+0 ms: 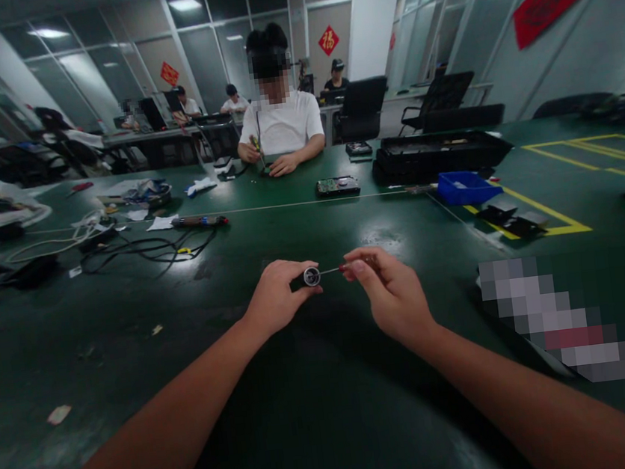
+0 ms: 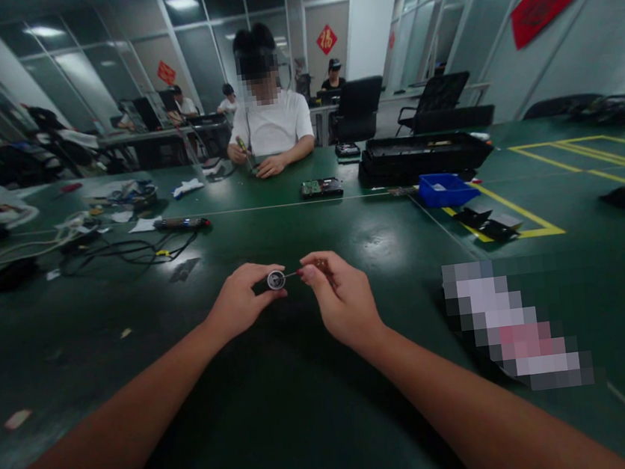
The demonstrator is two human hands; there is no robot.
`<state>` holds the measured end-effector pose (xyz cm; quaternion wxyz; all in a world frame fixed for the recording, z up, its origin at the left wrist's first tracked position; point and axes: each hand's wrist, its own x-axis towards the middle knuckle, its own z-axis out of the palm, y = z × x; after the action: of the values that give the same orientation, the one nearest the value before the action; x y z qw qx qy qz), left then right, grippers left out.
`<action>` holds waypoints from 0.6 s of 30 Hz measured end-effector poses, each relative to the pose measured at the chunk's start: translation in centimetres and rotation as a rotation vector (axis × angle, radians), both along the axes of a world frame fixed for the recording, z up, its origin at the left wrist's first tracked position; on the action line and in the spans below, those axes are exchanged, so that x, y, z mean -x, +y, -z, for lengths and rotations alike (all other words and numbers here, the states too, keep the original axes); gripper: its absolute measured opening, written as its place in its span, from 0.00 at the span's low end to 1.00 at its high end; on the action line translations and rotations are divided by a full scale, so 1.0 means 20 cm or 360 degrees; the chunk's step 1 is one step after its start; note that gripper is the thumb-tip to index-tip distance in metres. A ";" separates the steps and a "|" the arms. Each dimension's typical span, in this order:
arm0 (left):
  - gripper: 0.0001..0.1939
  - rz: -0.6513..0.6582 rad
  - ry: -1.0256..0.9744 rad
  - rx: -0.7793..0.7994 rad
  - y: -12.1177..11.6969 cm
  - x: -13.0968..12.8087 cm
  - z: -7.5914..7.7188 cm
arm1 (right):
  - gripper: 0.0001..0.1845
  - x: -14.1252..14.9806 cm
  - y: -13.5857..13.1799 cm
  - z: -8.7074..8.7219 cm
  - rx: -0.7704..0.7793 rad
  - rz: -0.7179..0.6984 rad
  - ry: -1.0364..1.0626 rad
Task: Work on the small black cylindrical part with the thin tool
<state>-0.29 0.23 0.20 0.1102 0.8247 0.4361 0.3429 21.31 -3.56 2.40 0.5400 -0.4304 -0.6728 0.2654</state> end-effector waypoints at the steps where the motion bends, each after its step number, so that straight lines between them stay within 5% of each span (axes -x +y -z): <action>1: 0.18 0.0008 -0.0009 0.0003 0.00 0.00 0.00 | 0.12 0.00 0.02 0.01 0.0071 0.0001 0.0157; 7: 0.16 0.0041 -0.0029 -0.0015 0.01 0.00 0.00 | 0.16 -0.01 0.14 0.08 0.0602 -0.0129 0.0845; 18: 0.18 0.0007 0.0000 -0.0005 0.00 0.00 0.00 | 0.10 0.01 0.02 0.03 -0.0031 0.0145 0.0031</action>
<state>-0.20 0.28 0.26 0.1097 0.8257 0.4339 0.3434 21.16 -3.18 1.83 0.5622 -0.4527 -0.6498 0.2383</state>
